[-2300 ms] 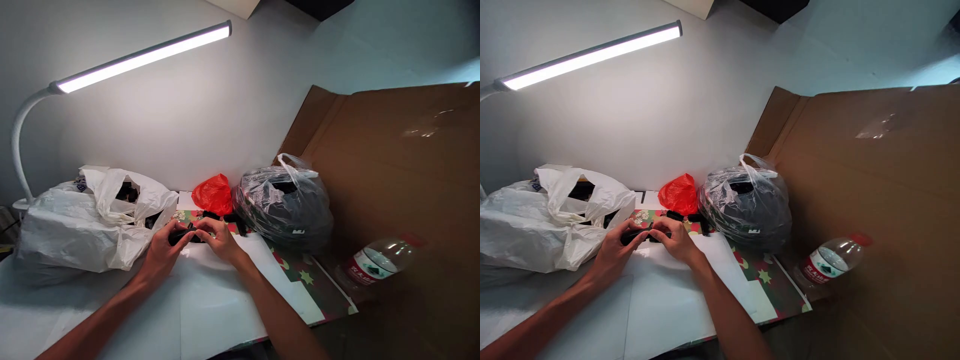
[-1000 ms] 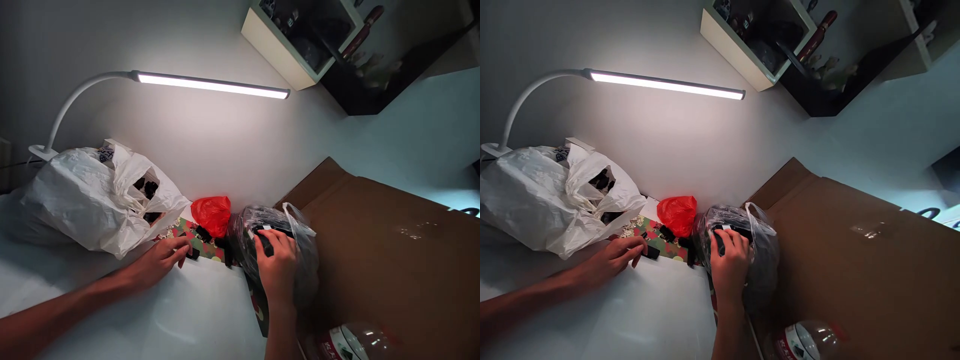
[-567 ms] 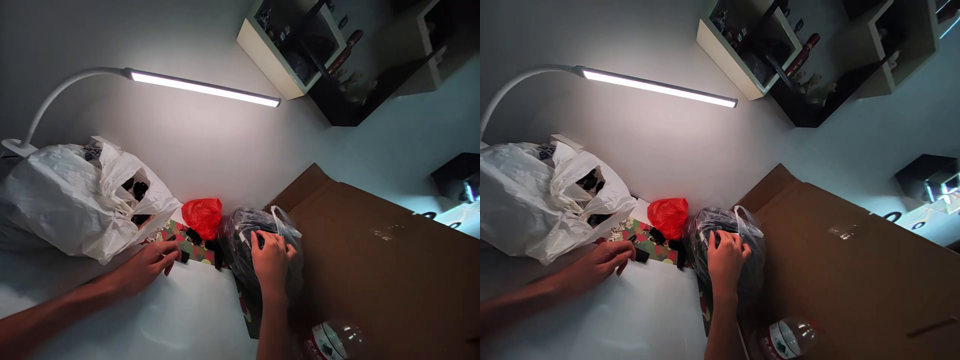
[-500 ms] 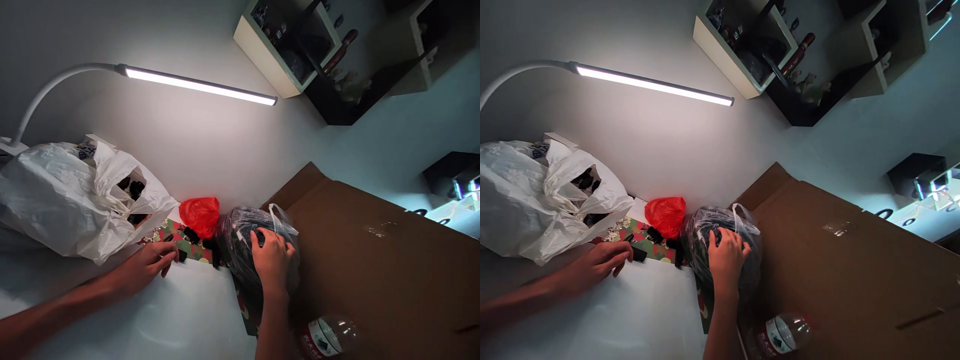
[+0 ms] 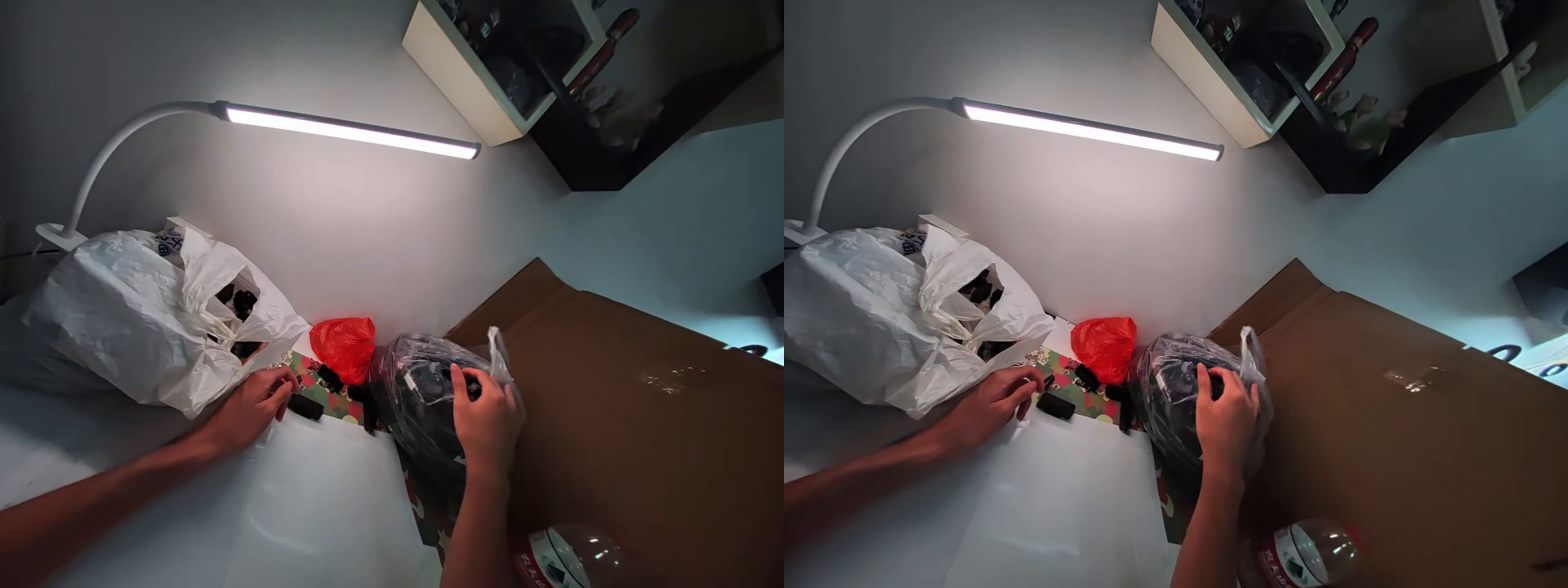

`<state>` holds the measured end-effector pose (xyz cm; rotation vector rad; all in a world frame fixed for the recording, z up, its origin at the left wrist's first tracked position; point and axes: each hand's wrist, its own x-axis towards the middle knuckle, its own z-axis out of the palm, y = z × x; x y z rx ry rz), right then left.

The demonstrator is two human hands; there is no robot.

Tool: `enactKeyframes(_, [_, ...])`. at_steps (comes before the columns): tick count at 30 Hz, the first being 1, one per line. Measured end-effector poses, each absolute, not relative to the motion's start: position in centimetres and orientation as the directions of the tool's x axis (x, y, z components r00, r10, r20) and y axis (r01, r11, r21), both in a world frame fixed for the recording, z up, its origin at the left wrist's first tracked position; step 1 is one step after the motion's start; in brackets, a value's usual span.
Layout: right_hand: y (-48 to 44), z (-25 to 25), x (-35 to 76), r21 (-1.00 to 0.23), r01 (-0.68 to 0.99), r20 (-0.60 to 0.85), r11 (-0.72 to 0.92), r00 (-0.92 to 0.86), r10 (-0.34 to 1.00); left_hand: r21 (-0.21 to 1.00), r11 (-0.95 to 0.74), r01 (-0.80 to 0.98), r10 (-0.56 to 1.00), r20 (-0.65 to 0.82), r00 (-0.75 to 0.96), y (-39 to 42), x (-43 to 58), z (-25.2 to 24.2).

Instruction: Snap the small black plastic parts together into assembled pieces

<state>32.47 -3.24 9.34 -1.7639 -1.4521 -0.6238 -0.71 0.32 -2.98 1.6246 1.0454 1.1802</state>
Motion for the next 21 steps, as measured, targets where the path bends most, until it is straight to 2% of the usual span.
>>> enactKeyframes(2, [-3.7, 8.5, 30.5, -0.156, 0.981, 0.876, 0.117, 0.083, 0.475, 0.952, -0.271, 0.143, 0.951, 0.242, 0.193, 0.3, -0.7, -2.7])
enactKeyframes(4, [-4.1, 7.1, 27.7, -0.085, 0.955, 0.904, 0.285, -0.047, 0.424, 0.952, -0.251, 0.175, 0.955, 0.214, 0.203, 0.1, -0.7, -2.3])
enactKeyframes(6, [-4.2, 5.2, 24.8, -0.060, 0.914, 0.850, 0.402, -0.164, 0.501, 0.946, -0.238, 0.220, 0.956, 0.189, 0.223, -0.1, -0.6, -1.9])
enactKeyframes(7, [-4.1, 4.2, 23.4, -0.080, 0.900, 0.784, 0.428, -0.208, 0.585, 0.942, -0.240, 0.236, 0.955, 0.186, 0.230, -0.2, -0.7, -1.8])
enactKeyframes(10, [-3.4, 1.2, 20.6, -0.177, 0.894, 0.506, 0.411, -0.275, 0.818, 0.933, -0.258, 0.251, 0.952, 0.202, 0.230, -0.4, -0.8, -1.6])
enactKeyframes(12, [-2.8, -0.4, 19.8, -0.235, 0.901, 0.348, 0.364, -0.272, 0.897, 0.928, -0.261, 0.264, 0.953, 0.205, 0.221, -0.3, -0.9, -1.8])
enactKeyframes(14, [-2.2, -1.5, 19.5, -0.274, 0.901, 0.261, 0.337, -0.268, 0.927, 0.917, -0.282, 0.283, 0.948, 0.221, 0.230, -0.1, -0.9, -2.0])
enactKeyframes(17, [-1.9, -1.9, 19.4, -0.313, 0.890, 0.221, 0.333, -0.273, 0.937, 0.900, -0.321, 0.295, 0.935, 0.251, 0.251, 0.0, -1.0, -2.3])
enactKeyframes(21, [-2.6, -0.5, 19.7, -0.379, 0.847, 0.287, 0.374, -0.277, 0.917, 0.910, -0.296, 0.289, 0.938, 0.220, 0.268, -0.4, -1.1, -1.9])
